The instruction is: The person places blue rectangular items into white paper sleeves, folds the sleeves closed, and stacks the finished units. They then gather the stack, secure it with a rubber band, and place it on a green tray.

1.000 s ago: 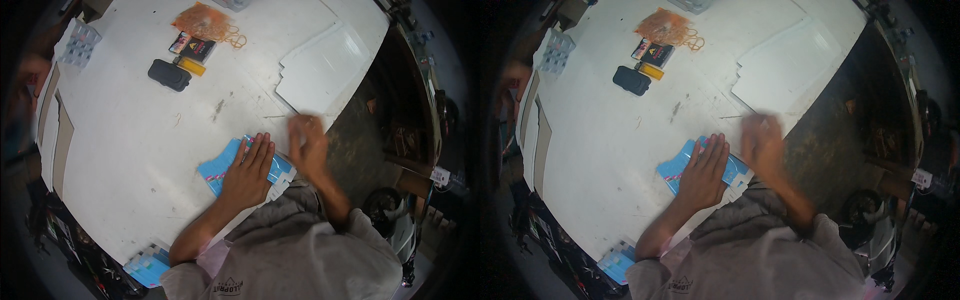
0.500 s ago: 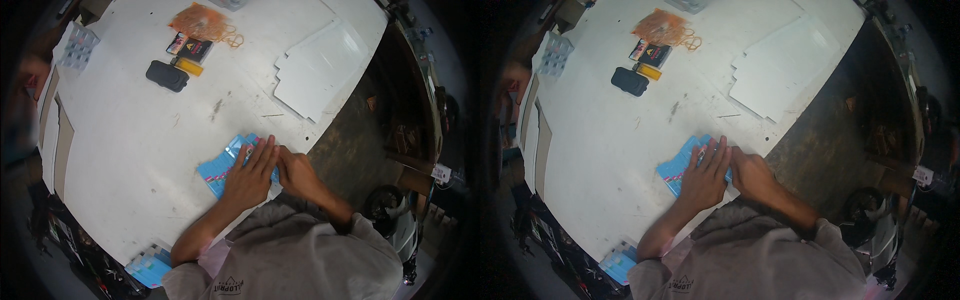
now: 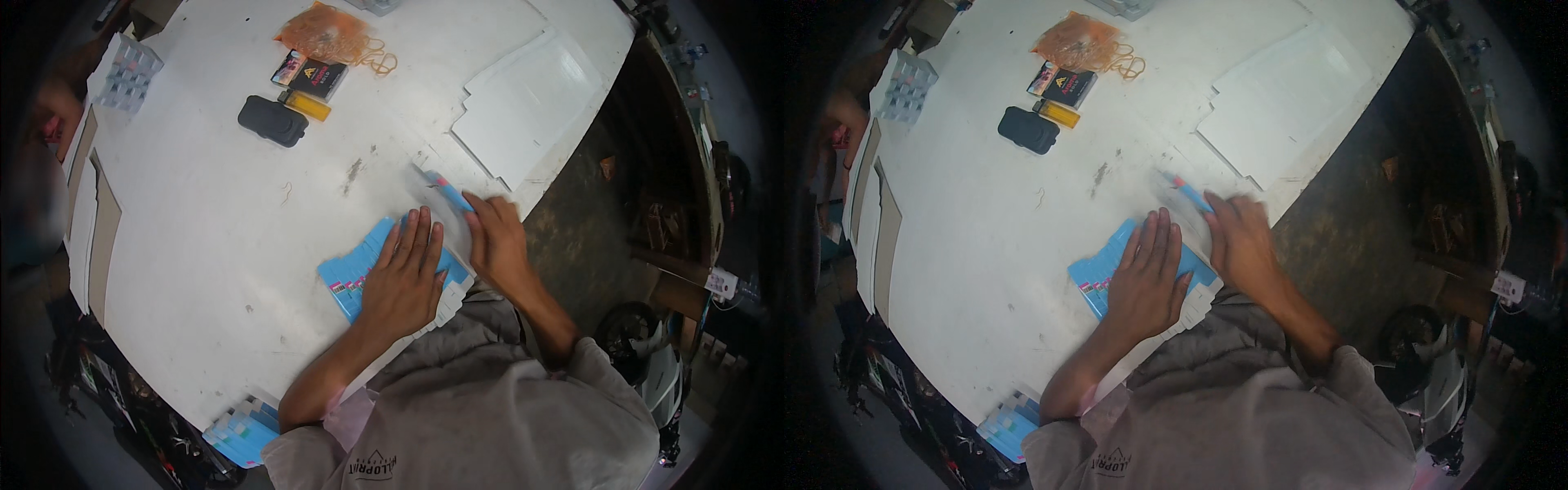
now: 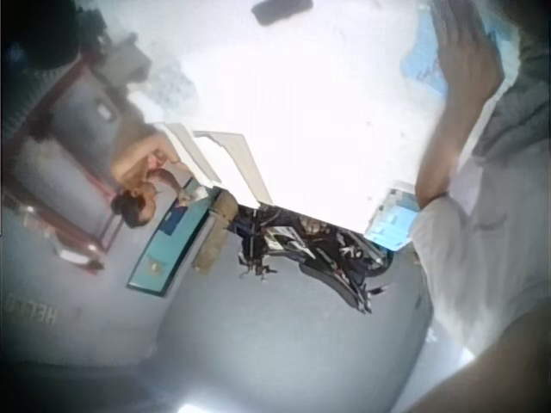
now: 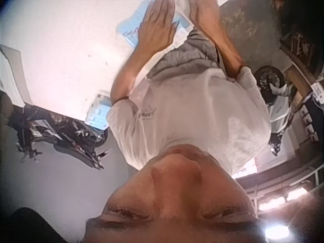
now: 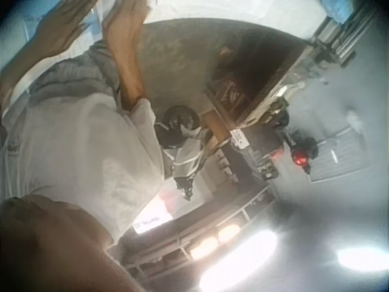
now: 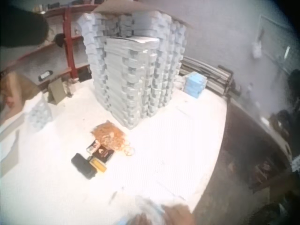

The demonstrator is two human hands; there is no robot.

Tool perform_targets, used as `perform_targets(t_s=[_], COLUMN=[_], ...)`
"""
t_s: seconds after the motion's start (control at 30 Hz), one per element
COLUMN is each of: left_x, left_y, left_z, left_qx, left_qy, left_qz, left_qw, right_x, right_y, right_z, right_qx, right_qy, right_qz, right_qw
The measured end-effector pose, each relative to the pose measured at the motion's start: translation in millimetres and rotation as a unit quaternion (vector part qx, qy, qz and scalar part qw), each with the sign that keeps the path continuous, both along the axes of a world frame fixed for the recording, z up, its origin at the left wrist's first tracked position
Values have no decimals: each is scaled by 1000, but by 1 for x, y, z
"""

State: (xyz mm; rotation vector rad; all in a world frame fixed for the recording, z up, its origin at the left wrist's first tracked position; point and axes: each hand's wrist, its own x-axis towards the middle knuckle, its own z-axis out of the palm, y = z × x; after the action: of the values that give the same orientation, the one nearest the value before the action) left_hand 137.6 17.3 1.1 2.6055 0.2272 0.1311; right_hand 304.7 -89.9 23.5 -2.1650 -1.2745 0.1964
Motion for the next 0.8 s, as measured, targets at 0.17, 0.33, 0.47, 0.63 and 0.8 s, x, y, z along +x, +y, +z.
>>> perform_targets(t_s=[0.17,0.33,0.47,0.63,0.8], left_x=[1,5,2,0,6], left_y=[4,8,1,2,6], left_z=[9,16,2,6,6], left_qx=[19,-69,-38,51,10], left_qy=[-1,-35,0,-1,-1], left_qz=[-34,-23,0,9,-30], left_qw=[999,997,999,999,1000], right_x=[-18,48,23,-5,-3], right_y=[-10,13,-8,-3,1], right_z=[8,-21,-8,9,10], right_qx=[-77,43,10,-9,-26], right_qy=[121,-156,-46,105,145], right_qz=[26,-93,-10,-22,-26], right_qw=[989,982,999,994,989])
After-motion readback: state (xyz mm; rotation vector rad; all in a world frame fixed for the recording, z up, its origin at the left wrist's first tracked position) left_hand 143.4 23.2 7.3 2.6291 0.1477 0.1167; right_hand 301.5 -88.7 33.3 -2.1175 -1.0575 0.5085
